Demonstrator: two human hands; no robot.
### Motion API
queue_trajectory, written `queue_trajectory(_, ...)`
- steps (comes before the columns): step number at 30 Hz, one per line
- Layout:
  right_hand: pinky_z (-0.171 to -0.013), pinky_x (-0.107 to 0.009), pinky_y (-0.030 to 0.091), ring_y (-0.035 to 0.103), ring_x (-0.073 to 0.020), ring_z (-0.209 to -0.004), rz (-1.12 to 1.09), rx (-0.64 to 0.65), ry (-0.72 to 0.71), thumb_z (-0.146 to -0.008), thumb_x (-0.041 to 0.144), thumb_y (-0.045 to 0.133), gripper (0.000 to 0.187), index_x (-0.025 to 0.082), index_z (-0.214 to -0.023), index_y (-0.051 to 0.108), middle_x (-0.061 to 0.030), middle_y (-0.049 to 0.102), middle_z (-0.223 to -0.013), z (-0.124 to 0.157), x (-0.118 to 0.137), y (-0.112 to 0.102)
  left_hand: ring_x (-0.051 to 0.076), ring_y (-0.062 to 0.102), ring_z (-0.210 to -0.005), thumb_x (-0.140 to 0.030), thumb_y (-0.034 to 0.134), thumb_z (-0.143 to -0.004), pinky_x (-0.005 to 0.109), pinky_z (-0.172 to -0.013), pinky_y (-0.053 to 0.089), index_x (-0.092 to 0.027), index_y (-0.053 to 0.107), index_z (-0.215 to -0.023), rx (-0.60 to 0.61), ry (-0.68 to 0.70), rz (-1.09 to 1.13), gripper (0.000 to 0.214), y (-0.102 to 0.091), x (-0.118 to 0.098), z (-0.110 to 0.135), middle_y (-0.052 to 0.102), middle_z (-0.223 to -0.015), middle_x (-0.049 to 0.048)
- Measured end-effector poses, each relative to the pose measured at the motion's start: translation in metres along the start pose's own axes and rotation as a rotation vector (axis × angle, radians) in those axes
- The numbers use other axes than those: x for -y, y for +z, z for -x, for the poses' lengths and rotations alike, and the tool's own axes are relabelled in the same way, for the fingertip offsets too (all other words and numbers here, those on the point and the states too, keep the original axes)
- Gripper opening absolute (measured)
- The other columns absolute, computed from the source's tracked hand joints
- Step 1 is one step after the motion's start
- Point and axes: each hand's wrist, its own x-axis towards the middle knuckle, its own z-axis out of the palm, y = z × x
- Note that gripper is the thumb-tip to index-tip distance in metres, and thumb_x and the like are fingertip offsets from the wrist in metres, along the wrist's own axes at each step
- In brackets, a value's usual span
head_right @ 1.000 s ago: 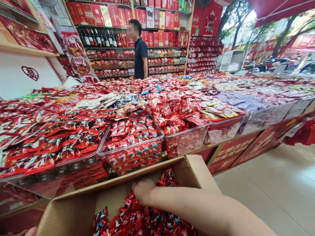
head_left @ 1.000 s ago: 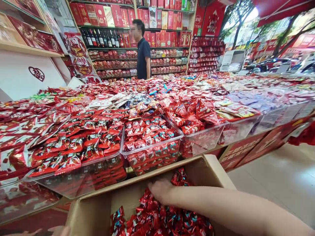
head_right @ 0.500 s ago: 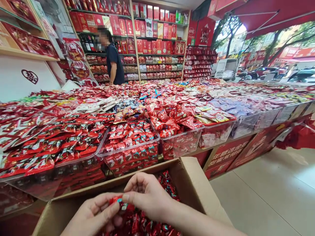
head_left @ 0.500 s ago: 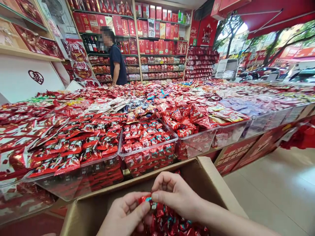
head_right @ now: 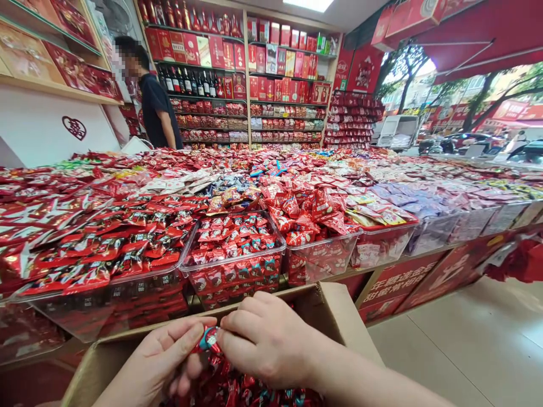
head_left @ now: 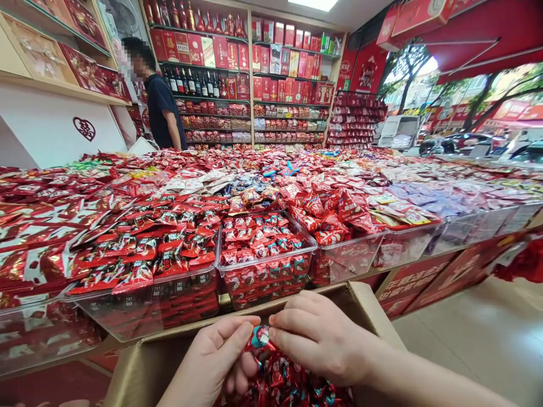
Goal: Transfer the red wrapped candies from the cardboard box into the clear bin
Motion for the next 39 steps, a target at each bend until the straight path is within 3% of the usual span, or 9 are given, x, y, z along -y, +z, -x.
queue_trajectory(2, -0.061, -0.026, 0.037, 0.049, -0.0129, -0.07, 0.085, -0.048, 0.041, -0.085, 0.019, 0.042, 0.019, 0.016, -0.091, 0.059, -0.0044, 0.063, -0.084, -0.017, -0.016, -0.01, 0.004, 0.043, -0.031, -0.048, 0.062, -0.066, 0.012, -0.032, 0.029, -0.016, 0.06, -0.098, -0.114, 0.092, -0.032, 0.045, -0.01, -0.004, 0.001, 0.055, -0.039, -0.0054)
queue_trajectory(5, -0.063, -0.026, 0.039, 0.051, -0.0144, -0.073, 0.25, -0.038, 0.251, -0.085, 0.019, 0.041, 0.021, 0.015, -0.086, 0.061, -0.0066, 0.061, -0.078, -0.05, -0.054, -0.015, 0.011, 0.054, -0.047, -0.049, 0.062, -0.063, 0.017, -0.044, 0.044, -0.019, 0.061, -0.096, -0.294, 0.274, -0.231, 0.044, -0.035, -0.005, 0.0, 0.061, -0.049, -0.0033)
queue_trajectory(8, -0.063, -0.026, 0.041, 0.055, -0.017, -0.077, 0.399, 0.185, 0.47, -0.084, 0.019, 0.04, 0.02, 0.014, -0.084, 0.06, -0.0083, 0.061, -0.081, -0.084, -0.096, -0.004, 0.015, 0.06, -0.057, -0.052, 0.06, -0.063, 0.02, -0.052, 0.049, -0.021, 0.062, -0.093, -0.387, 0.339, -0.436, 0.042, -0.061, 0.0, -0.004, 0.065, -0.058, -0.0014)
queue_trajectory(12, -0.063, -0.027, 0.043, 0.059, -0.0191, -0.078, 0.457, 0.356, 0.541, -0.08, 0.011, 0.04, 0.021, 0.013, -0.084, 0.061, -0.0113, 0.063, -0.083, -0.11, -0.13, 0.024, 0.015, 0.06, -0.054, -0.052, 0.055, -0.068, 0.019, -0.047, 0.049, -0.021, 0.061, -0.096, -0.355, 0.387, -0.482, 0.042, -0.076, 0.011, -0.007, 0.066, -0.061, -0.0005)
queue_trajectory(16, -0.066, -0.028, 0.044, 0.06, -0.0213, -0.081, 0.467, 0.402, 0.53, -0.078, 0.008, 0.04, 0.023, 0.012, -0.084, 0.062, -0.0134, 0.064, -0.083, -0.116, -0.139, 0.04, 0.015, 0.062, -0.058, -0.047, 0.054, -0.072, 0.019, -0.051, 0.051, -0.022, 0.06, -0.098, -0.3, 0.463, -0.484, 0.036, -0.076, 0.018, -0.008, 0.066, -0.063, -0.0006)
queue_trajectory(25, -0.066, -0.03, 0.047, 0.059, -0.0233, -0.084, 0.444, 0.531, 0.486, -0.077, 0.009, 0.041, 0.024, 0.014, -0.082, 0.064, -0.0134, 0.063, -0.087, -0.11, -0.143, 0.041, 0.013, 0.062, -0.06, -0.04, 0.053, -0.076, 0.018, -0.055, 0.051, -0.025, 0.059, -0.1, -0.287, 0.555, -0.571, 0.029, -0.08, 0.025, -0.011, 0.065, -0.065, -0.0023)
queue_trajectory(33, -0.068, -0.03, 0.047, 0.059, -0.0227, -0.086, 0.421, 0.512, 0.502, -0.076, 0.007, 0.039, 0.027, 0.014, -0.089, 0.062, -0.0117, 0.063, -0.092, -0.107, -0.158, 0.036, 0.012, 0.061, -0.055, -0.037, 0.054, -0.075, 0.017, -0.052, 0.051, -0.025, 0.059, -0.1, -0.324, 0.636, -0.636, 0.028, -0.081, 0.025, -0.011, 0.064, -0.061, -0.0036)
queue_trajectory(39, -0.075, -0.028, 0.045, 0.057, -0.0192, -0.088, 0.369, 0.53, 0.462, -0.079, 0.009, 0.041, 0.024, 0.014, -0.085, 0.064, -0.0092, 0.064, -0.092, -0.118, -0.156, 0.047, 0.013, 0.062, -0.055, -0.038, 0.055, -0.074, 0.017, -0.052, 0.052, -0.026, 0.06, -0.098, -0.342, 0.646, -0.64, 0.028, -0.085, 0.028, -0.013, 0.065, -0.061, -0.0039)
